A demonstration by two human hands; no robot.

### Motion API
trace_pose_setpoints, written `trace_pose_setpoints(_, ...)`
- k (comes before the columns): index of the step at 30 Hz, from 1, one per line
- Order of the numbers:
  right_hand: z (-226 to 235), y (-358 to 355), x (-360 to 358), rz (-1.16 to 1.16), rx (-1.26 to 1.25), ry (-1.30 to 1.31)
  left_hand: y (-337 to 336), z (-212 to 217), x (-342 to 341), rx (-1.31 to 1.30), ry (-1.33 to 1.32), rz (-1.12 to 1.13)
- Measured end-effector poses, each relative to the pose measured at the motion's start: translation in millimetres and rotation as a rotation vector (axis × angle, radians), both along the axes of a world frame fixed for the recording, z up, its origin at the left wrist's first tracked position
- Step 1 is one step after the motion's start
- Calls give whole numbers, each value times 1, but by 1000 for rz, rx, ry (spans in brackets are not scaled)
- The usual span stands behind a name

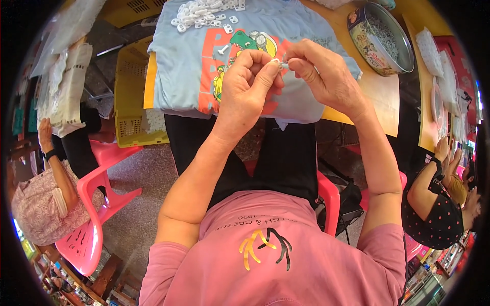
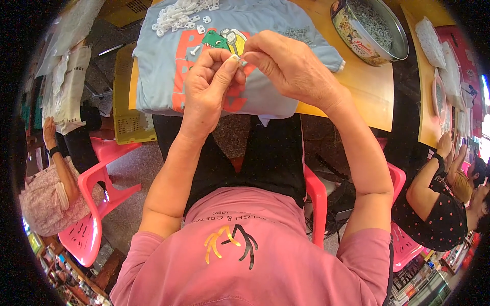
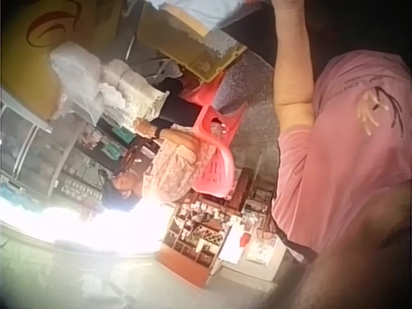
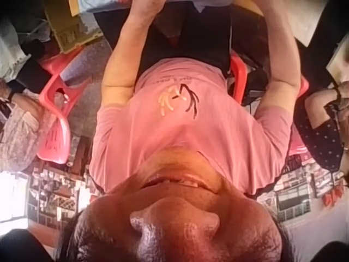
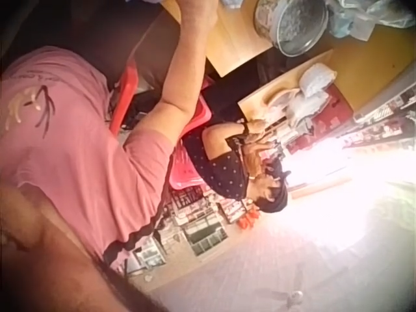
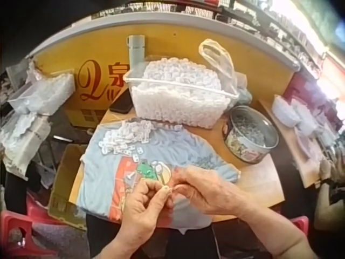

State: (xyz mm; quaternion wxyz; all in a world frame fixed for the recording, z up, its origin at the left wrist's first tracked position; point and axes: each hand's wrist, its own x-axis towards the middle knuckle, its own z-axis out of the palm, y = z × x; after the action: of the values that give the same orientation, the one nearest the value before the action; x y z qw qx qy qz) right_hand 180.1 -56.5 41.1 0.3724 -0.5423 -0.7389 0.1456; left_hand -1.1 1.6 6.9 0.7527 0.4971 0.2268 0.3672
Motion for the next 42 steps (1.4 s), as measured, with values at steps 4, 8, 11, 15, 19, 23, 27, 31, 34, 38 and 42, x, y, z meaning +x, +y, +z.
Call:
trace_pose_setpoints(4,5,2,-1,25,16,-95,-1,1,0,47,49,7)
trace_pose_setpoints(8,3,4,-5,55,23,-113,-4,1,-2,33,64,8)
trace_pose_setpoints(11,0,4,-9,55,40,-106,-4,1,-1,40,47,8)
trace_pose_setpoints(15,-9,4,-14,33,70,-85,-5,0,-1,14,30,-1)
trace_pose_setpoints(19,-11,6,-17,-2,133,-77,-3,4,-2,-24,23,-3)
trace_pose_setpoints(23,-13,4,-18,-62,49,39,-2,1,1,-1,10,21)
trace_pose_setpoints(27,-13,-3,-24,-145,-12,220,-5,-2,2,40,-10,51)
trace_pose_setpoints(31,-16,-6,-31,-164,-83,492,-6,0,2,15,7,58)
trace_pose_setpoints(34,-17,-10,-32,-204,-121,540,-7,-2,3,16,0,68)
trace_pose_setpoints(38,-18,-11,-39,-258,-146,587,-6,-4,4,40,10,79)
trace_pose_setpoints(42,-18,-9,-48,-329,-133,663,-6,1,4,33,36,88)
